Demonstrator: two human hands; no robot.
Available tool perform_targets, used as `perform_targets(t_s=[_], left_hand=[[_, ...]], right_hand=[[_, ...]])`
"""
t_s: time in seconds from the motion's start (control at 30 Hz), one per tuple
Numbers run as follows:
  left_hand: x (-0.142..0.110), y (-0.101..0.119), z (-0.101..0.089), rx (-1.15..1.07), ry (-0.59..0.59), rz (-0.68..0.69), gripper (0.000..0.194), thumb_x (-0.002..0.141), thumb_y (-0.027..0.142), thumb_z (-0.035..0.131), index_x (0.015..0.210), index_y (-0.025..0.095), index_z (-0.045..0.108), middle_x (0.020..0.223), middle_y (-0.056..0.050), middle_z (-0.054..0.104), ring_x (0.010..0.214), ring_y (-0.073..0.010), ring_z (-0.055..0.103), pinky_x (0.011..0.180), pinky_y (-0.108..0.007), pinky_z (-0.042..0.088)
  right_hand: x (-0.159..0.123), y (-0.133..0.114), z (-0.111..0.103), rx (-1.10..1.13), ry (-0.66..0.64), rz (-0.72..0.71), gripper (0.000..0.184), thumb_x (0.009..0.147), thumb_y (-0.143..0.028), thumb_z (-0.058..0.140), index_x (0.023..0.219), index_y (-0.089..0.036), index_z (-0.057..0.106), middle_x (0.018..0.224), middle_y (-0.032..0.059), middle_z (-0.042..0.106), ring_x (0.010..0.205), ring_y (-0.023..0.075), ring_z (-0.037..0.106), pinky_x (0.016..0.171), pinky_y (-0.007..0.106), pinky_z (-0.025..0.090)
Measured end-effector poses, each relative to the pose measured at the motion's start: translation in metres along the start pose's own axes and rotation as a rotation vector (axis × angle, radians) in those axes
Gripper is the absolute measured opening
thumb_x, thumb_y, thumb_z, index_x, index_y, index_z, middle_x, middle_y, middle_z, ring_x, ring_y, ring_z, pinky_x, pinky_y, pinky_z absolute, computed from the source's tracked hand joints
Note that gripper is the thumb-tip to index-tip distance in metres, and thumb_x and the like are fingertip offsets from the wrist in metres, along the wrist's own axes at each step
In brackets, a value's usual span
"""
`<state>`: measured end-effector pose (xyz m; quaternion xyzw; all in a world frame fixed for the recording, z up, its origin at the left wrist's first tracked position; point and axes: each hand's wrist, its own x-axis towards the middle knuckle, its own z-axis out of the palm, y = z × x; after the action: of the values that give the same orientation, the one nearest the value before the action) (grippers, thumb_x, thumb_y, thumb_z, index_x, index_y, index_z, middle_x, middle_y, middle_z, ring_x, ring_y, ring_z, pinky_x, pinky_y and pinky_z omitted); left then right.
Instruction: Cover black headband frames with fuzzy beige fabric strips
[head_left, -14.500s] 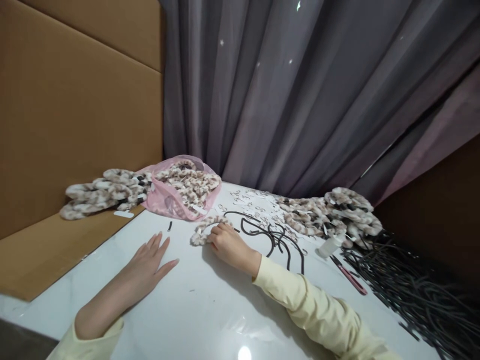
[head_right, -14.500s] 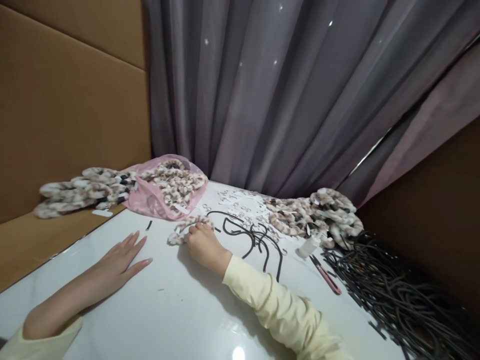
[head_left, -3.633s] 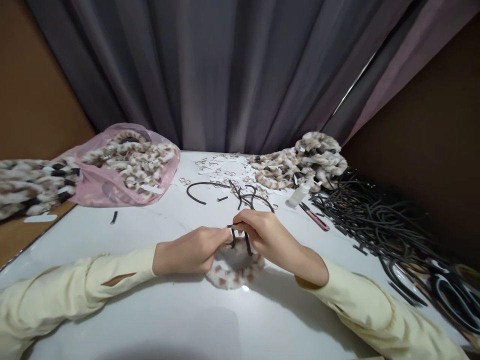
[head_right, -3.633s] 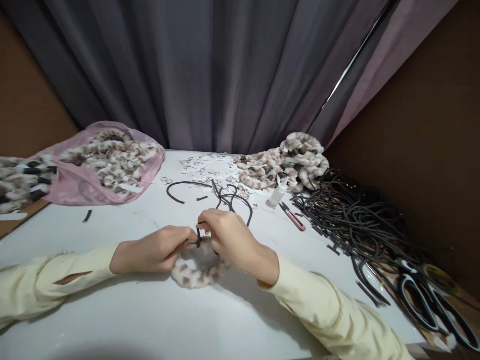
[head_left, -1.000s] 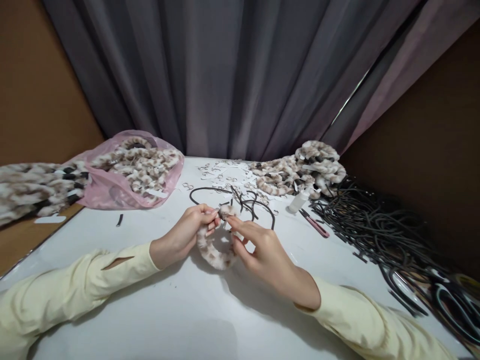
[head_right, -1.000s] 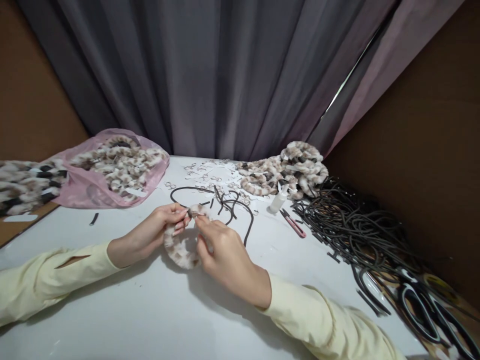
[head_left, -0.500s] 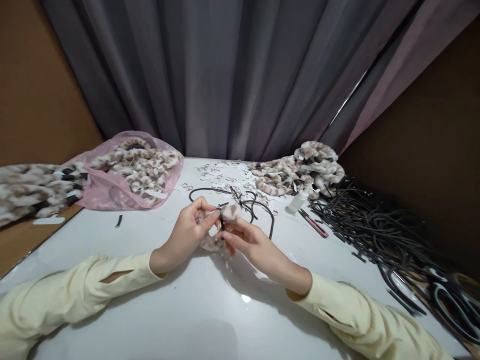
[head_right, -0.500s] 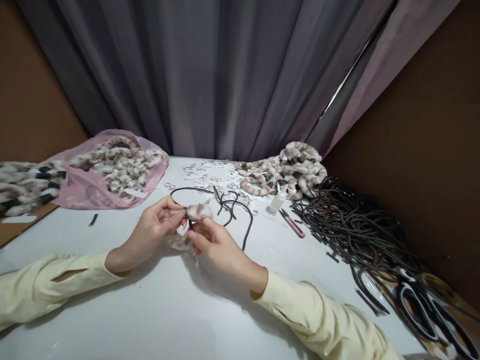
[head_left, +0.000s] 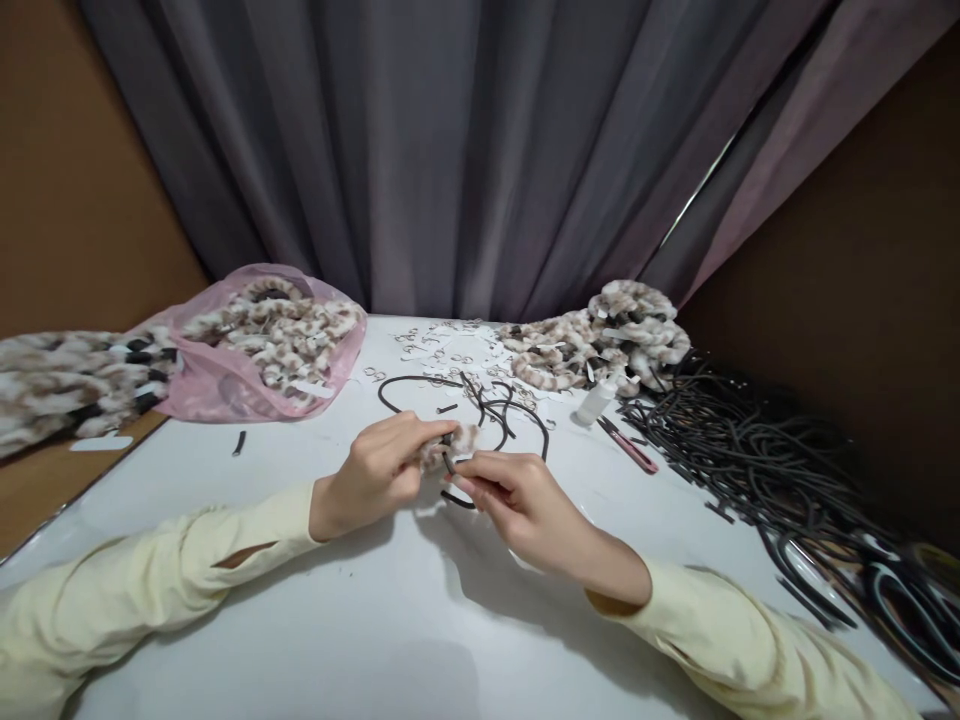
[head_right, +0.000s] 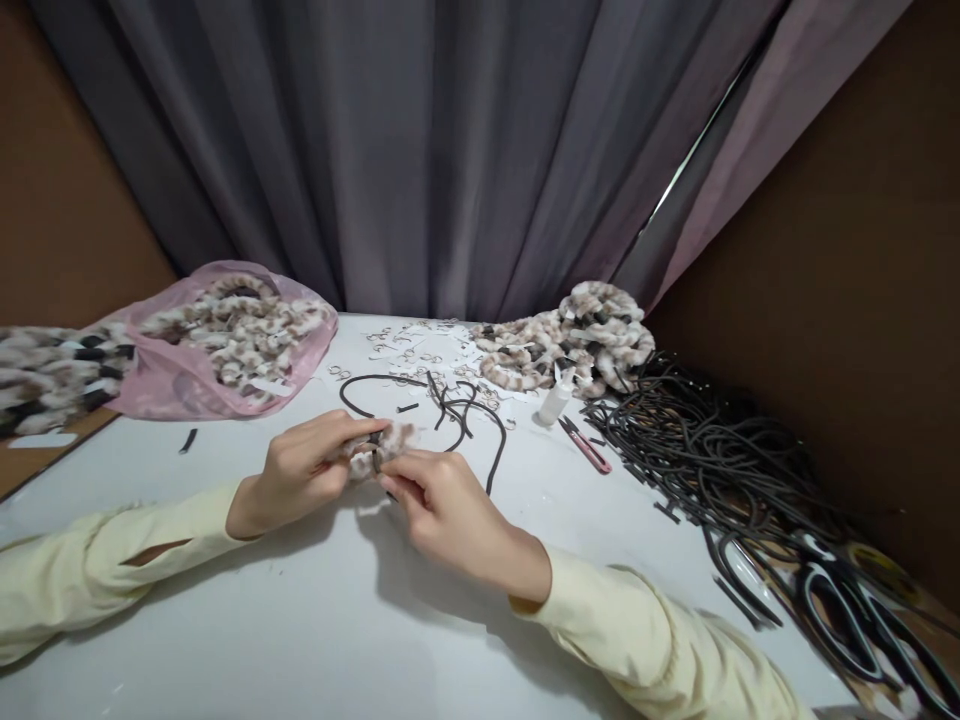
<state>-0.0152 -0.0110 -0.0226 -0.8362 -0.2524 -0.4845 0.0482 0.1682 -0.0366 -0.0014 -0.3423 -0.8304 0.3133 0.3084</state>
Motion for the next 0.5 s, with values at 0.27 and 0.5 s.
perform_targets(t_s=[0.27, 0.5], left_hand=[[-0.004, -0.009, 0.003, -0.089, -0.036, -0.035, 0.031, 0.08, 0.004, 0.046, 0.104, 0.015, 0.062, 0.064, -0.001, 0.061, 0.058, -0.0114, 0.052, 0.055, -0.022, 0.044], [0.002, -0.015, 0.001, -0.168, -0.242, -0.032, 0.031, 0.088, 0.008, 0.04, 0.113, 0.015, 0.057, 0.08, -0.005, 0.064, 0.074, -0.0152, 0.055, 0.067, -0.027, 0.045]], right_hand=[[0.0, 0.001, -0.004, -0.078, 0.011, -0.08, 0.021, 0.085, -0.008, 0.043, 0.066, -0.016, 0.047, 0.057, -0.0034, 0.041, 0.052, 0.009, 0.033, 0.051, 0.021, 0.027], [0.001, 0.012, 0.001, -0.499, 0.26, -0.215, 0.017, 0.093, -0.015, 0.038, 0.083, -0.016, 0.052, 0.072, 0.0048, 0.055, 0.074, 0.0185, 0.04, 0.069, 0.031, 0.032]])
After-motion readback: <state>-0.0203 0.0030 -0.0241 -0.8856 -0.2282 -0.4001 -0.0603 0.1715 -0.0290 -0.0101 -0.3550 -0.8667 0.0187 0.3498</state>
